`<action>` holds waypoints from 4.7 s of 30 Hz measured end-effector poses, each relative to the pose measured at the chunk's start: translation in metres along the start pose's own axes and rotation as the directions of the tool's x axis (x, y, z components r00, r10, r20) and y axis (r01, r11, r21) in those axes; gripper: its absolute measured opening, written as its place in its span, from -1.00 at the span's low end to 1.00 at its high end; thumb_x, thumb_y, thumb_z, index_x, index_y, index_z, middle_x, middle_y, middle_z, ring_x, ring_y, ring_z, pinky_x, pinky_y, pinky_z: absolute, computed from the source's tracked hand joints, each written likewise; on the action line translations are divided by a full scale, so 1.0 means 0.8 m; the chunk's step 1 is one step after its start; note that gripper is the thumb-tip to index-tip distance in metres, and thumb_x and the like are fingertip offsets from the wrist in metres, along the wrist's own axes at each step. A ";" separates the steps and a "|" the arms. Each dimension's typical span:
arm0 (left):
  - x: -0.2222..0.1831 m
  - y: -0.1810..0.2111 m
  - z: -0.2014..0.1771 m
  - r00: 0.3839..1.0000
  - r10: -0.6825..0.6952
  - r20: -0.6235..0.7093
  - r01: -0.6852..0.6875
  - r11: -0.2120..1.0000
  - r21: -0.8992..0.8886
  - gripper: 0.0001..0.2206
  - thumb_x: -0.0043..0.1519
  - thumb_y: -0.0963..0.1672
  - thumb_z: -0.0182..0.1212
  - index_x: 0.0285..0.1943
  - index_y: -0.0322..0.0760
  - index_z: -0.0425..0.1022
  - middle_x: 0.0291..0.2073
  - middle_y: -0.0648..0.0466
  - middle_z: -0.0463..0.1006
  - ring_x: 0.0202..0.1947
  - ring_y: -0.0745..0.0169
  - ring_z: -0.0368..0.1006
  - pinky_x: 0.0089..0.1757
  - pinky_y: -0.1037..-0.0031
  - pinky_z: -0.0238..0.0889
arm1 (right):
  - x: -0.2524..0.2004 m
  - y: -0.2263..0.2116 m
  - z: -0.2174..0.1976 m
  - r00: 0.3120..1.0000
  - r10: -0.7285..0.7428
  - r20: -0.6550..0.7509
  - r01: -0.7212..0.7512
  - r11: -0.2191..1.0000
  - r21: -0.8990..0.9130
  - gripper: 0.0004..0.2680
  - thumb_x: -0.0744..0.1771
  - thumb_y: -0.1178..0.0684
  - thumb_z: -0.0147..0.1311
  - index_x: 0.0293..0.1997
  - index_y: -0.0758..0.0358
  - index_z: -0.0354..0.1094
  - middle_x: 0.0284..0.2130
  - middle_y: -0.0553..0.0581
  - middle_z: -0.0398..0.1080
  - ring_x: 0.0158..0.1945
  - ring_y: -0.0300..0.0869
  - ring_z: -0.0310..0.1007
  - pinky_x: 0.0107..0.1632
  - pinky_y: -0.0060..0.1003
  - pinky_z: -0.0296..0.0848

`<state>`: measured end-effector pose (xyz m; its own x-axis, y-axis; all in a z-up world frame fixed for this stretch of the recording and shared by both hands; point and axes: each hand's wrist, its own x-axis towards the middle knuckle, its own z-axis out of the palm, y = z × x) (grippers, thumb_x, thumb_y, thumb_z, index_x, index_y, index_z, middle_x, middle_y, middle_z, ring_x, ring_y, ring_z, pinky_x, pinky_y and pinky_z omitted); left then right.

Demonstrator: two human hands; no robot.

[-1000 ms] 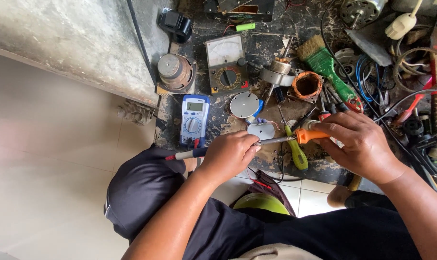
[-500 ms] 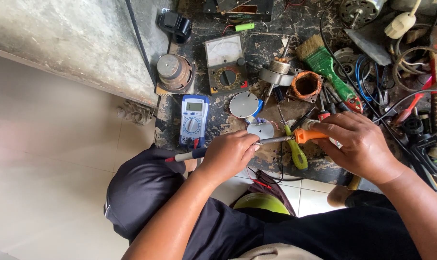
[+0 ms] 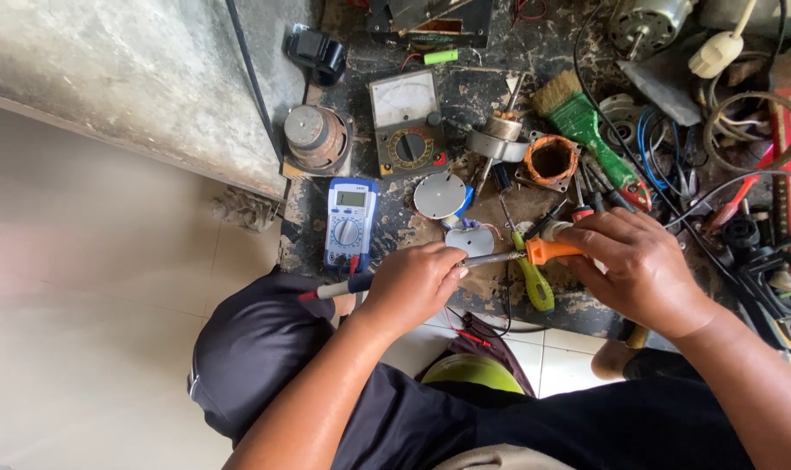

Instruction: Reassembling an electric motor by fitting the stator and rotor together and using a screwdriver to adjust and secure components.

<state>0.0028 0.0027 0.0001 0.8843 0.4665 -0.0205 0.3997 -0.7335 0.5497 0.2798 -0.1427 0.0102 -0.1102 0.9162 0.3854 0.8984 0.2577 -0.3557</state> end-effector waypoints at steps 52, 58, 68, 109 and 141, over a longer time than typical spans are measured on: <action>0.038 0.009 -0.018 0.830 -0.557 -0.036 -0.021 0.034 -0.999 -0.89 0.51 -0.09 -0.36 0.08 -0.09 0.08 0.19 -0.30 0.52 0.07 -0.14 0.55 0.04 0.18 0.46 | 0.006 -0.047 0.023 0.849 0.478 0.224 -0.517 0.663 0.542 -0.78 0.30 0.05 0.23 -0.01 0.26 0.44 -0.50 0.31 0.56 -0.48 0.04 0.53 -0.30 -0.03 0.50; 0.059 0.013 0.001 0.868 -0.497 -0.009 -0.015 -0.007 -1.000 -0.88 0.51 -0.05 -0.37 0.09 -0.03 0.06 0.21 -0.35 0.48 0.09 -0.29 0.53 0.03 0.12 0.45 | -0.017 -0.030 0.043 0.817 0.511 0.267 -0.534 0.498 0.683 -0.77 0.29 0.16 0.25 0.02 0.31 0.45 -0.47 0.20 0.51 -0.42 -0.15 0.49 -0.28 -0.20 0.59; 0.079 0.036 -0.019 0.933 -0.348 -0.094 0.035 0.348 -0.937 -0.44 0.44 0.11 -0.28 0.52 -0.19 -0.19 0.14 -0.43 0.46 -0.01 -0.29 0.57 -0.02 0.00 0.50 | 0.001 0.039 -0.048 0.715 0.676 -0.180 -0.582 0.717 0.384 -0.75 0.33 0.06 0.35 0.04 0.34 0.46 -0.41 0.28 0.39 -0.43 0.00 0.49 -0.36 -0.16 0.45; 0.077 0.027 0.003 0.976 -0.204 -0.078 0.184 0.960 -0.211 -0.54 0.34 -0.07 0.04 0.42 -0.28 0.22 -0.05 -0.09 0.64 -0.28 -0.02 0.60 -0.47 0.24 0.42 | -0.057 -0.025 -0.026 0.909 0.363 -0.204 -0.384 0.921 -0.070 -0.70 0.36 0.14 0.19 0.21 0.47 0.38 0.15 0.50 0.26 0.22 0.33 0.34 0.19 0.09 0.37; 0.068 0.027 0.011 0.960 -0.277 -0.043 0.276 0.961 -0.022 -0.81 0.22 -0.29 0.15 0.00 -0.40 0.52 -0.03 -0.26 0.43 -0.14 -0.37 0.59 -0.15 -0.18 0.46 | -0.085 -0.016 0.046 0.891 0.359 -0.277 -0.401 0.909 -0.114 -0.81 0.48 -0.07 0.06 0.06 0.24 0.41 0.07 0.34 0.28 0.18 0.30 0.37 0.21 0.23 0.22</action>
<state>0.0615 0.0081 0.0034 0.7279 0.6722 -0.1354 0.6227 -0.5653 0.5410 0.2602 -0.1970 -0.0431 0.3417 0.8241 0.4518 0.9092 -0.1682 -0.3809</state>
